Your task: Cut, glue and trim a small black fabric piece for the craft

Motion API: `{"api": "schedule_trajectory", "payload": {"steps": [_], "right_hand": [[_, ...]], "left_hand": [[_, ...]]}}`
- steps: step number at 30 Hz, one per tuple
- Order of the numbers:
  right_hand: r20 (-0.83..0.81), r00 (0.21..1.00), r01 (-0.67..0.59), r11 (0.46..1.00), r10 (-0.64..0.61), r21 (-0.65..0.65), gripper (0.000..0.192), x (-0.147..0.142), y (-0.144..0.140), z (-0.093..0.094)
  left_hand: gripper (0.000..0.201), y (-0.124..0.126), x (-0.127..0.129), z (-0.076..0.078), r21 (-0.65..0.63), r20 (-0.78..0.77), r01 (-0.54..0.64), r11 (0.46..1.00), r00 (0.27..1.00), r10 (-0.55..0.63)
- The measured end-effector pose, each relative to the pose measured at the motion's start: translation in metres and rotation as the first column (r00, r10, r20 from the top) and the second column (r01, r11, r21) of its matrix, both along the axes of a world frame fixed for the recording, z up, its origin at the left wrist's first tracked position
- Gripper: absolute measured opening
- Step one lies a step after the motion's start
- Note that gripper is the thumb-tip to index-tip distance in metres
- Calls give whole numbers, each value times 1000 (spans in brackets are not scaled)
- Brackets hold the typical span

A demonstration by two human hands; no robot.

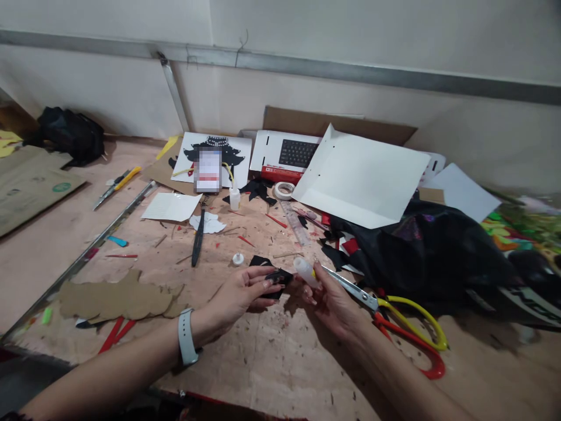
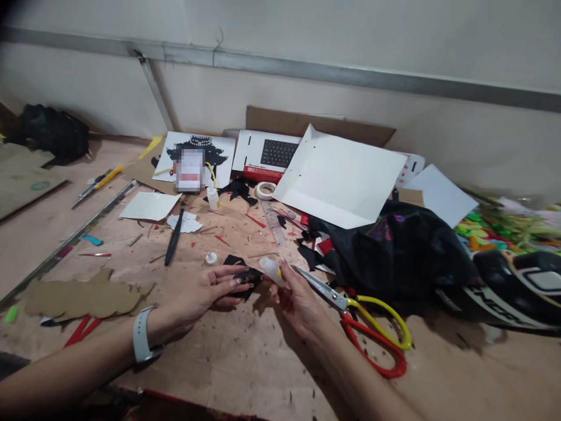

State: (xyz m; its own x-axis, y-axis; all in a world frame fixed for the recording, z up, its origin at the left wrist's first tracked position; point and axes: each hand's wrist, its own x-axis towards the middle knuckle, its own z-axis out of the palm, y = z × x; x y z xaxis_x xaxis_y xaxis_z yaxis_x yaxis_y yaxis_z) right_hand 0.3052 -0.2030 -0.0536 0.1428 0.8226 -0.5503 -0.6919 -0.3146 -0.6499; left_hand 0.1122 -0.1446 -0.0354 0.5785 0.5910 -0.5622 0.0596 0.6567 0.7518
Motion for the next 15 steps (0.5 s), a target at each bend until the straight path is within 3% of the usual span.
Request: {"api": "schedule_trajectory", "payload": {"steps": [4, 9, 15], "right_hand": [[24, 997, -69, 996, 68, 48, 40, -1, -2, 2], [150, 988, 30, 997, -41, 78, 39, -3, -5, 4], [8, 1000, -17, 996, 16, 89, 36, -8, -9, 1]], "left_hand": [[37, -1, 2, 5, -7, -30, -17, 1000, 999, 16], [40, -2, 2, 3, 1, -38, -9, 1000, 999, 10], [43, -4, 2, -3, -42, -28, -4, 999, 1000, 3]]}}
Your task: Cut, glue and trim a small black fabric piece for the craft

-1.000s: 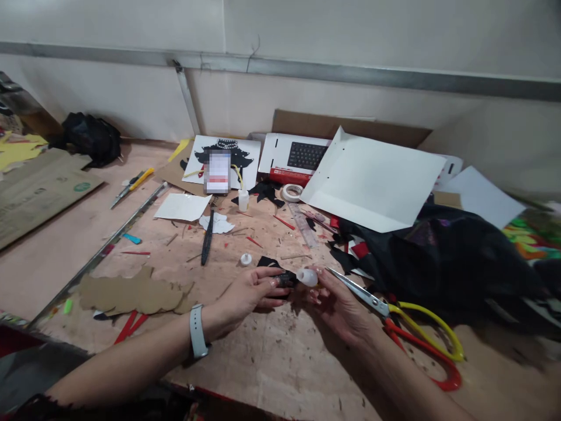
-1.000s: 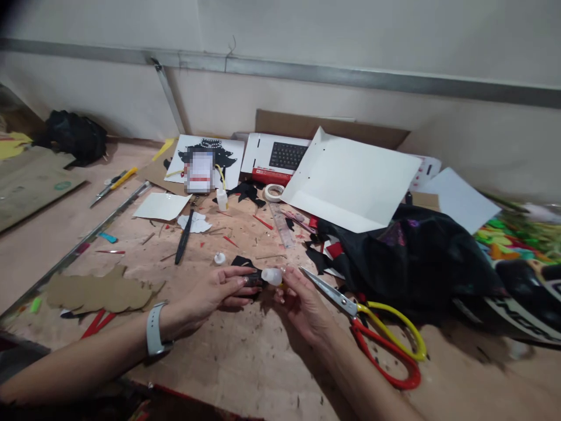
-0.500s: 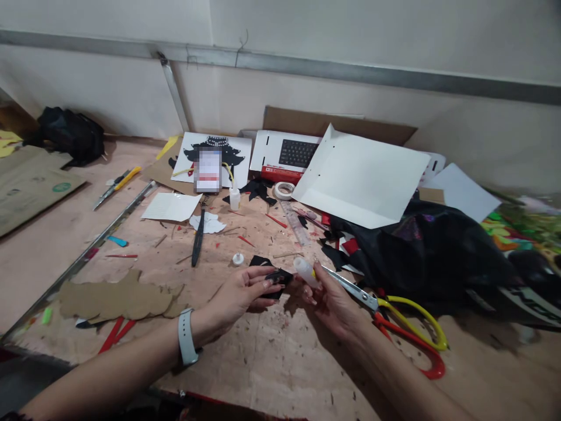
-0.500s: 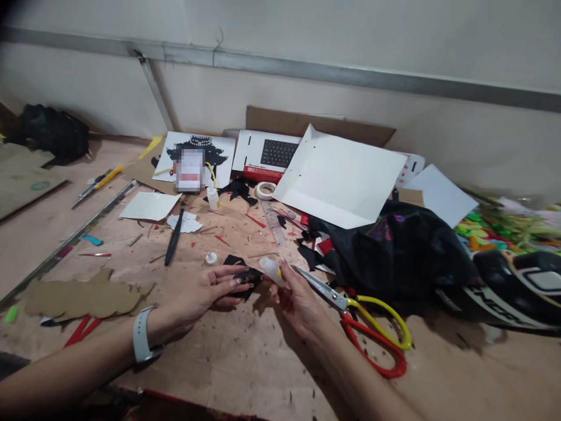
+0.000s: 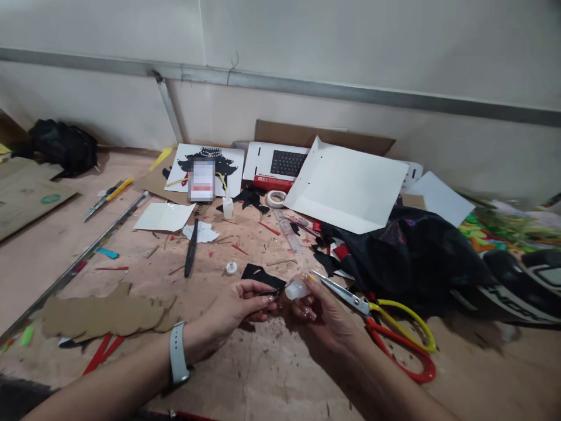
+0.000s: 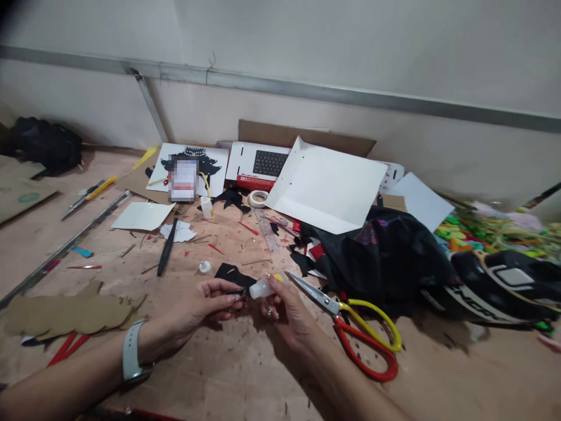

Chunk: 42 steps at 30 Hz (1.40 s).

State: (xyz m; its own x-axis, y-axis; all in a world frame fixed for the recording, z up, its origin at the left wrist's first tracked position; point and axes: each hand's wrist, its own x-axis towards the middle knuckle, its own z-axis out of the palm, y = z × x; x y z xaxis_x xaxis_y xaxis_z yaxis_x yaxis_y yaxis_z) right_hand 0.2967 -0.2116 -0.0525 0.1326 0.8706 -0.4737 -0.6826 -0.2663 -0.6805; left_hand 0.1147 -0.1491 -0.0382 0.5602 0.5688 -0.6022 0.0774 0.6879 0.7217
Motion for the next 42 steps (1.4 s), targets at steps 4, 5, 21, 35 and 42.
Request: {"api": "schedule_trajectory", "payload": {"steps": [4, 5, 21, 35, 42], "right_hand": [[-104, 994, 7, 1000, -10, -24, 36, -1, 0, -2], [-124, 992, 2, 1000, -5, -27, 37, 0, 0, -3], [-113, 990, -90, 994, 82, -67, 50, 2, 4, 2], [9, 996, -93, 994, 94, -59, 52, -3, 4, 5], [95, 992, 78, 997, -80, 27, 45, -4, 3, 5]], "left_hand": [[52, -2, 2, 3, -45, 44, 11, 999, 999, -9], [53, -2, 2, 4, -49, 40, 13, 999, 999, -11], [45, -1, 1, -11, -54, 159, 62, 997, 986, -53], [42, -1, 2, -13, -65, 138, 66, 996, 989, -57], [44, -3, 0, -8, -31, 120, 85, 996, 990, -81]]}}
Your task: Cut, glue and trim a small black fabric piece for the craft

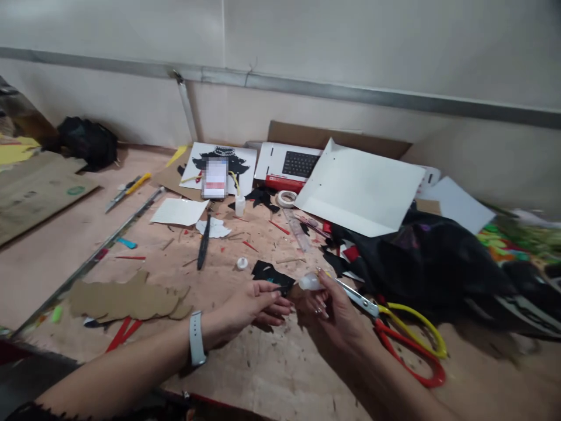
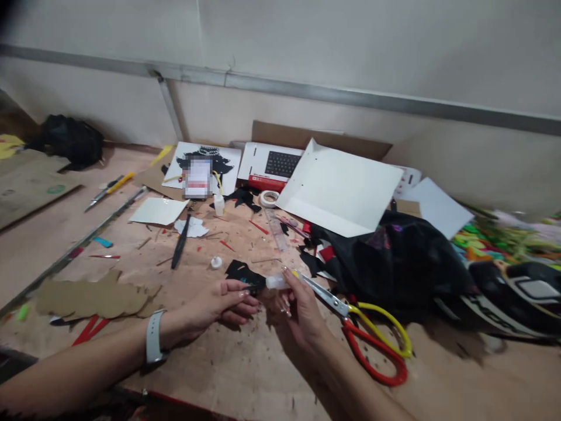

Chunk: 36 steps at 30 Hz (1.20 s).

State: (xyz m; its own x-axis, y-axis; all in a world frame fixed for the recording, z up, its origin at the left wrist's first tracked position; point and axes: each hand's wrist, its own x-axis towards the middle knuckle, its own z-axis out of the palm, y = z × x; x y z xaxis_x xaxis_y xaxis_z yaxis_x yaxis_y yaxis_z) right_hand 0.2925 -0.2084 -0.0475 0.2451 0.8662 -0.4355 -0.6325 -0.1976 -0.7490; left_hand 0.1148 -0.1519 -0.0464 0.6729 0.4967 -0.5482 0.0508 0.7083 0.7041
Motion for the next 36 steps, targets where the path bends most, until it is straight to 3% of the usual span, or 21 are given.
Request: {"api": "schedule_trajectory", "payload": {"steps": [4, 9, 16, 27, 36], "right_hand": [[40, 997, 72, 997, -73, 6, 43, 0, 0, -3], [105, 993, 60, 997, -55, -39, 43, -1, -1, -6], [355, 935, 4, 1000, -1, -7, 39, 2, -4, -15], [472, 881, -54, 998, 32, 33, 39, -11, -6, 0], [561, 828, -58, 993, -7, 99, 29, -14, -15, -6]], "left_hand": [[45, -1, 1, -3, -29, -17, -23, 999, 1000, 22], [45, 0, 2, -4, -55, -52, -22, 998, 998, 19], [41, 0, 3, -2, -70, -77, -40, 997, 996, 35], [35, -3, 4, -5, 14, -63, -7, 1000, 998, 8], [38, -5, 4, -5, 60, -52, 32, 998, 998, -29]]}}
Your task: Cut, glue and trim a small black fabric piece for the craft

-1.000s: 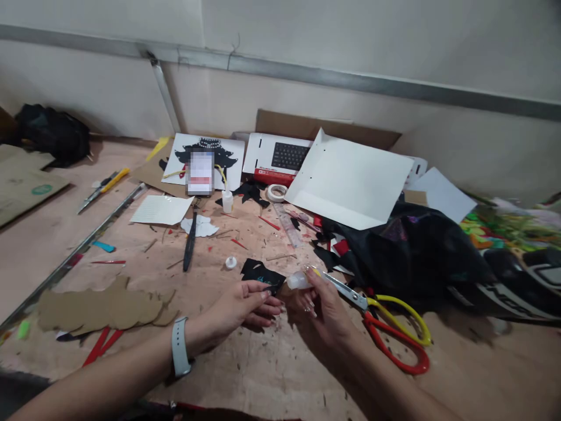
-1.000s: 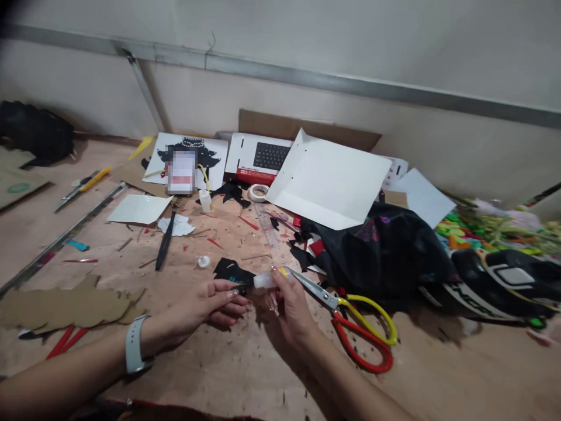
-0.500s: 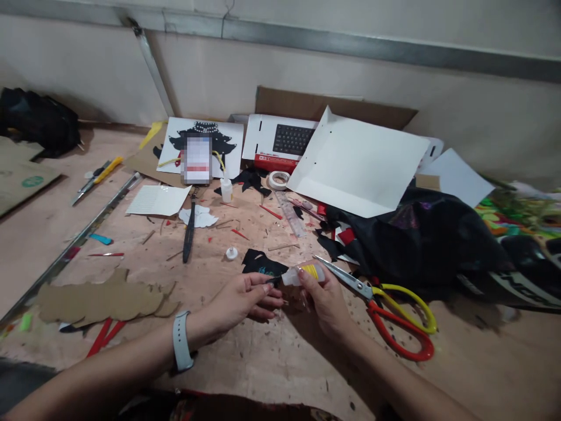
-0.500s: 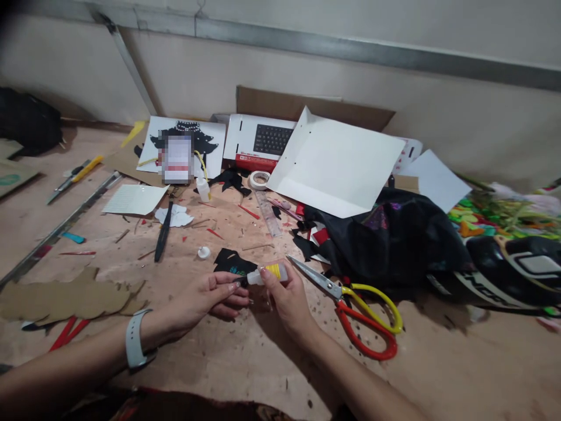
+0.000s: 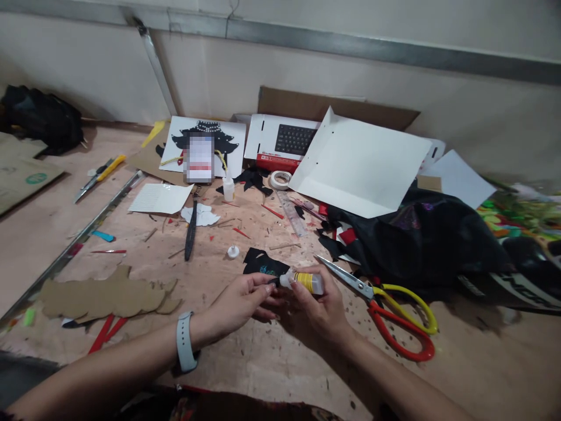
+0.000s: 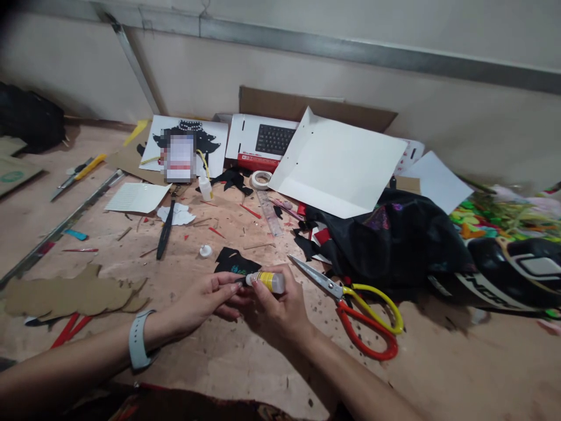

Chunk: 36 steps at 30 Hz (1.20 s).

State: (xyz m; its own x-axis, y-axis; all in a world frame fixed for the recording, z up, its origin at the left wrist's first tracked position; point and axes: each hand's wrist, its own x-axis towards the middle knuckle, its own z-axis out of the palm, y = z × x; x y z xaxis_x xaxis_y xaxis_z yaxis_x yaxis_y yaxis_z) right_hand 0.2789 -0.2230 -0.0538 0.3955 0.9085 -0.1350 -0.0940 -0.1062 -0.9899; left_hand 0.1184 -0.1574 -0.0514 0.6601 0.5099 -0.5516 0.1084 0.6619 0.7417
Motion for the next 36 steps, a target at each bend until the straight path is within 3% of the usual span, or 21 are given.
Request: {"api": "schedule_trajectory", "payload": {"steps": [2, 5, 7, 9, 10, 11, 14, 17, 20, 21, 23, 26, 31, 34, 35, 36], "right_hand": [[-78, 997, 13, 999, -16, -43, 32, 1, 1, -1], [-329, 943, 4, 993, -44, -121, 36, 5, 7, 0], [-542, 838, -20, 990, -60, -139, 39, 9, 11, 2], [-718, 695, -71, 988, -47, -134, 46, 13, 13, 5], [-782, 623, -106, 986, -36, -129, 49, 14, 14, 7], [-830, 558, -142, 982, -24, -125, 50, 16, 15, 8], [-907, 420, -197, 976, -3, -95, 43, 19, 16, 11], [-937, 349, -197, 979, 18, -54, 36, 19, 15, 12], [-932, 361, -189, 981, 37, -35, 36, 17, 14, 12], [-928, 370, -191, 981, 44, -29, 37, 17, 14, 11], [-924, 377, -194, 981, 57, -19, 39, 17, 13, 11], [-928, 368, -201, 979, 56, -20, 39, 16, 13, 10], [-919, 391, -196, 980, 53, -26, 38, 17, 14, 7], [-913, 402, -196, 980, 67, -15, 41, 19, 14, 3], [-914, 399, -204, 979, 78, -5, 42, 19, 14, 1], [-913, 397, -212, 977, 90, 4, 42, 18, 14, 0]], "left_hand": [[39, -1, 1, -1, 0, 0, -12, 1000, 1000, 12], [42, 0, 0, -1, 4, -10, -28, 1000, 1000, 28], [39, 1, -2, 0, 49, -41, 19, 999, 999, -17], [36, 2, -6, 1, 199, -135, 155, 968, 982, -130], [36, 3, -8, 2, 323, -211, 242, 915, 961, -180], [37, 3, -11, 3, 455, -297, 329, 828, 932, -207], [32, 3, -15, 7, 703, -497, 489, 515, 857, -136], [32, 7, -20, 21, 773, -559, 523, 360, 829, -4], [41, 24, -30, 41, 858, -511, 465, 216, 811, 283], [43, 32, -33, 47, 867, -499, 455, 205, 779, 379], [48, 47, -39, 54, 839, -539, 501, 210, 715, 445], [52, 60, -41, 49, 797, -603, 557, 235, 712, 359], [21, 65, -40, 31, 756, -652, 593, 277, 718, 243], [22, 67, -40, 33, 811, -580, 514, 279, 769, 269], [23, 67, -40, 35, 835, -533, 453, 313, 808, 251], [23, 65, -38, 37, 844, -477, 376, 381, 852, 215]]}}
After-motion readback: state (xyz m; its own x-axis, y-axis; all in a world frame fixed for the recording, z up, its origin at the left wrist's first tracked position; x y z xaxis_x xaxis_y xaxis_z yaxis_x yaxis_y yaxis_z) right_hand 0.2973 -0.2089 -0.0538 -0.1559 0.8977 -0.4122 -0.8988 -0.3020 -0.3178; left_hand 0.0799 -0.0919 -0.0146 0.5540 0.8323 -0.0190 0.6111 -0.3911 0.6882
